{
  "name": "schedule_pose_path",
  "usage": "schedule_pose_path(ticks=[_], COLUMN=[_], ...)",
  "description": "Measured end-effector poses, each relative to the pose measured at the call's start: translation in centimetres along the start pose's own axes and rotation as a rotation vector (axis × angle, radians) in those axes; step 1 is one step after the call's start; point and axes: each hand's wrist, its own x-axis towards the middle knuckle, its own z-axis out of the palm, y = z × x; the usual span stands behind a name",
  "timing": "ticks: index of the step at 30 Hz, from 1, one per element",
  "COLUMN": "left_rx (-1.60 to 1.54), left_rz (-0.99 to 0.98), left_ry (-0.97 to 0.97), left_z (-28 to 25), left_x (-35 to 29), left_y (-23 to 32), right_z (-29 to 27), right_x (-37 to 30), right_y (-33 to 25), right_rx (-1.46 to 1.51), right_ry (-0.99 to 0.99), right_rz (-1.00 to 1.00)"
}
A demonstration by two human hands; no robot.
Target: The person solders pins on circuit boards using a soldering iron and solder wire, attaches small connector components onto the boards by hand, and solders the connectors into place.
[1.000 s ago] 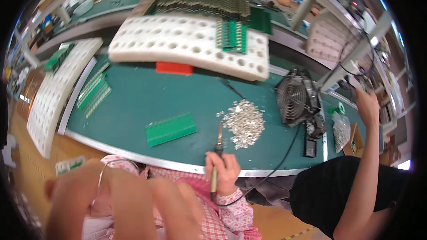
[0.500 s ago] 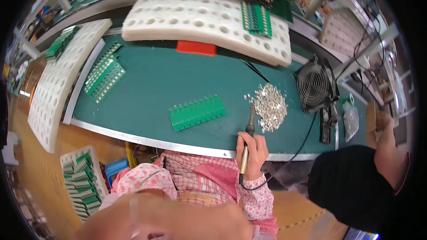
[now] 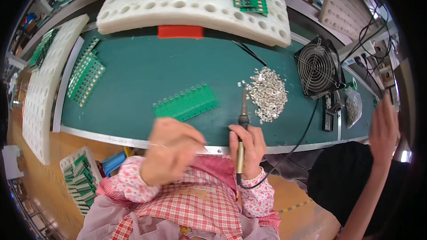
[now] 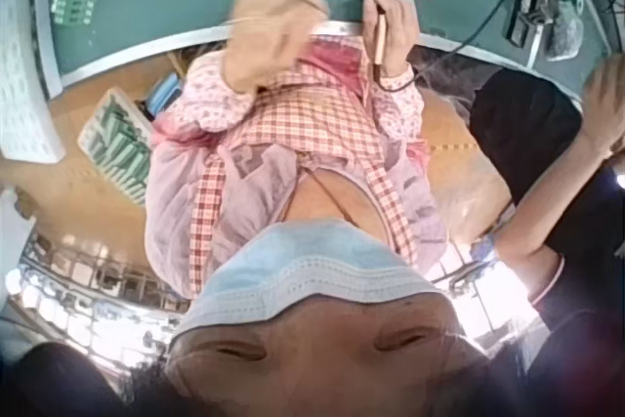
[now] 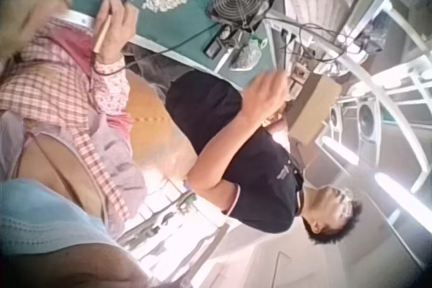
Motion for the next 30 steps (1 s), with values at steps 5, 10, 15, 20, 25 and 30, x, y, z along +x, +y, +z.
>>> schedule_pose_path(ticks=[5, 10, 15, 20, 25, 30], left_rx=[0.419, 0.556, 0.602, 0.708, 0.723, 0.752], left_rz=[-0.205, -0.083, -0.027, 0.048, 0.057, 0.189], left_ry=[0.015, -0.11, -0.169, -0.182, -0.22, -0.297], left_z=[-1.0, -0.7, -1.6, -2.4, -2.0, -2.2], left_x=[-0.3, -0.3, 0.6, 1.9, 1.3, 1.7], left_y=[-3.5, -4.5, -5.1, -5.9, -3.6, -2.4], right_z=[1.0, 1.2, 1.2, 1.1, 0.4, 0.3], right_x=[0.5, 0.1, 0.5, 1.3, 1.4, 1.6], right_y=[-0.8, -0.4, 0.1, 0.6, -0.7, -2.6], right_rx=[0.045, 0.045, 0.073, 0.079, 0.21, 0.099], right_ry=[0.007, -0.006, -0.007, 0.018, -0.04, -0.021], right_rz=[-0.035, -0.017, -0.001, -0.01, -0.017, -0.116])
